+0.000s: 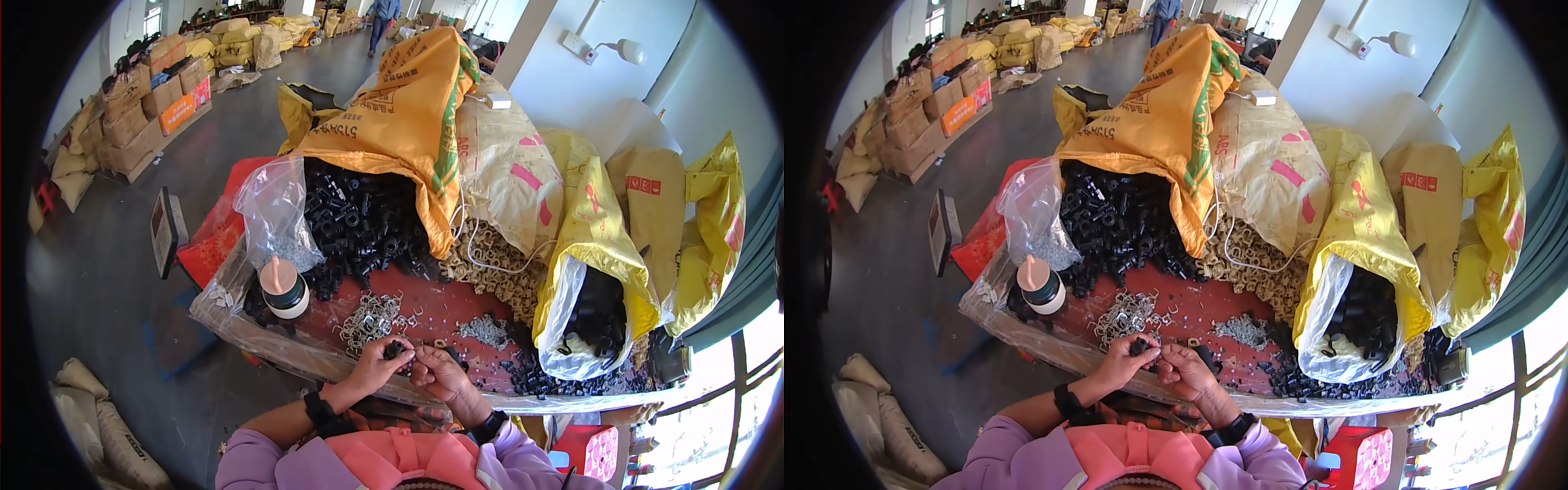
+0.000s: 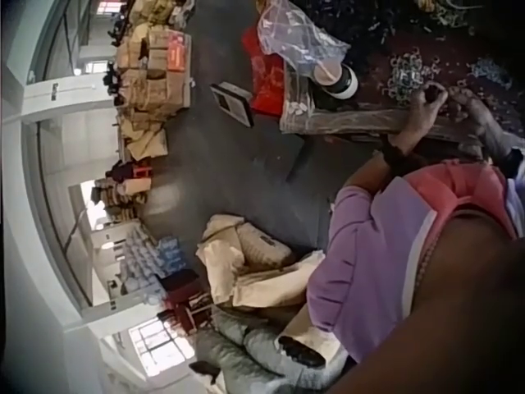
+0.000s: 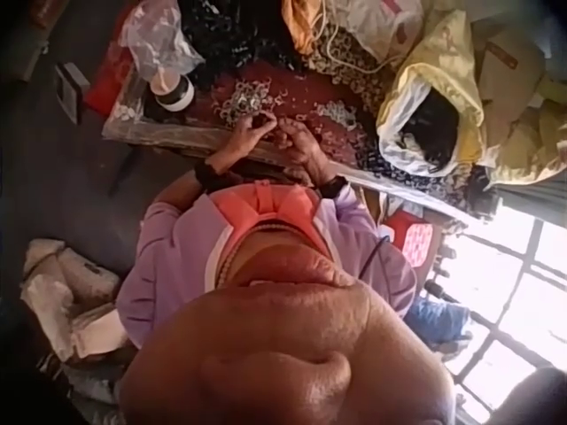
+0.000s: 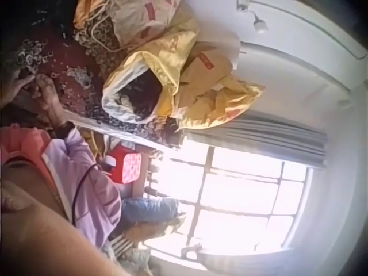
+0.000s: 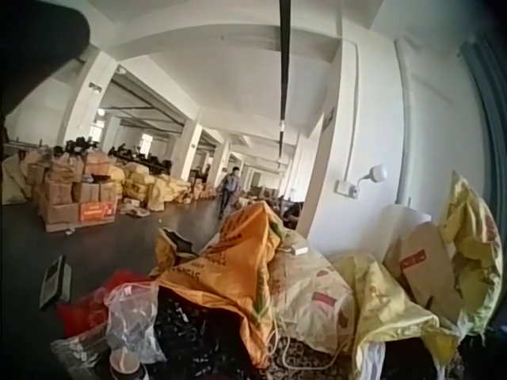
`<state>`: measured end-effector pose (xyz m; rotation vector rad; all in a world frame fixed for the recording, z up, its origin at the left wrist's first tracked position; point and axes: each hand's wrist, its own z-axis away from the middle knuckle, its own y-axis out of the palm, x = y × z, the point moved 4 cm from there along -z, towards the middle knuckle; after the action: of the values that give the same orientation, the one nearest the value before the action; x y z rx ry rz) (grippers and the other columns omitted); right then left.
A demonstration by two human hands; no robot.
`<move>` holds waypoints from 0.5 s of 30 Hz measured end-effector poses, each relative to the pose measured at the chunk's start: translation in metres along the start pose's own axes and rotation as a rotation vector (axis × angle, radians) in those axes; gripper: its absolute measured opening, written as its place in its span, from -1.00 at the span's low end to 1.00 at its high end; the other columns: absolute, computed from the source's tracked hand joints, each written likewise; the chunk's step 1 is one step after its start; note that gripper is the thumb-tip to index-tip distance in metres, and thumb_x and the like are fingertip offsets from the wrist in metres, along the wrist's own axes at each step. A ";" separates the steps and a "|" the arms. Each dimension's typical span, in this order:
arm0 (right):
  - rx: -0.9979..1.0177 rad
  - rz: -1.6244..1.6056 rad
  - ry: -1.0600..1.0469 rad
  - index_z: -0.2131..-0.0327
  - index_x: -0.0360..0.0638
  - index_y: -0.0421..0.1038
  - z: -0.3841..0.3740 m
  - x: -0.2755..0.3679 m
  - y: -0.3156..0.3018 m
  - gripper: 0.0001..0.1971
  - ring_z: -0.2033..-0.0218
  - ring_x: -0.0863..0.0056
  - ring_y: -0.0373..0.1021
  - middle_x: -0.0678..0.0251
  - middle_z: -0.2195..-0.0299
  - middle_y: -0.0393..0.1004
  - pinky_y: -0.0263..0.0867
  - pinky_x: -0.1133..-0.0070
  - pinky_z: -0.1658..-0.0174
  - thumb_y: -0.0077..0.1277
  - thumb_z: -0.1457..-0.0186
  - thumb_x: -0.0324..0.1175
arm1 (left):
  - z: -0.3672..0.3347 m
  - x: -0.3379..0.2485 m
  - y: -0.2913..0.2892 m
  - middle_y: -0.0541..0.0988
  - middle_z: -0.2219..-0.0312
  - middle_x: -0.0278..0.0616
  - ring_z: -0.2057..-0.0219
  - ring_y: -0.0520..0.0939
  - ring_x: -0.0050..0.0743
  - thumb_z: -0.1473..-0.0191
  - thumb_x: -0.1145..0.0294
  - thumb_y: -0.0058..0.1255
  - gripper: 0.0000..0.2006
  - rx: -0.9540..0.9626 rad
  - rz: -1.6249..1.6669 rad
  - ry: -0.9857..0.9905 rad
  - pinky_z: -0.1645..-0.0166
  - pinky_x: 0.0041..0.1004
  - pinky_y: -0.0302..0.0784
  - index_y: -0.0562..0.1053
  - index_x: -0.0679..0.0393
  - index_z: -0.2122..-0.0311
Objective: Manually assembling small electronic or mechanical components at a factory workbench.
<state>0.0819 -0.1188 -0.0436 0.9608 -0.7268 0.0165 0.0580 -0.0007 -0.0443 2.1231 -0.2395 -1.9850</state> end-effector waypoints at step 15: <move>-0.084 0.206 -0.106 0.52 -0.16 0.25 0.001 0.000 0.009 -0.85 0.76 0.75 0.01 0.48 0.72 0.19 -0.03 0.79 0.66 -0.23 -0.03 -0.33 | 0.007 0.011 -0.001 0.34 0.69 -0.42 0.68 0.30 -0.77 0.10 0.49 -0.07 -0.94 -0.054 0.200 -0.112 0.59 -0.72 0.20 0.33 0.22 0.49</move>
<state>0.0783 -0.1145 -0.0361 0.8077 -0.9154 0.1153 0.0516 -0.0027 -0.0555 1.8780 -0.3961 -1.9714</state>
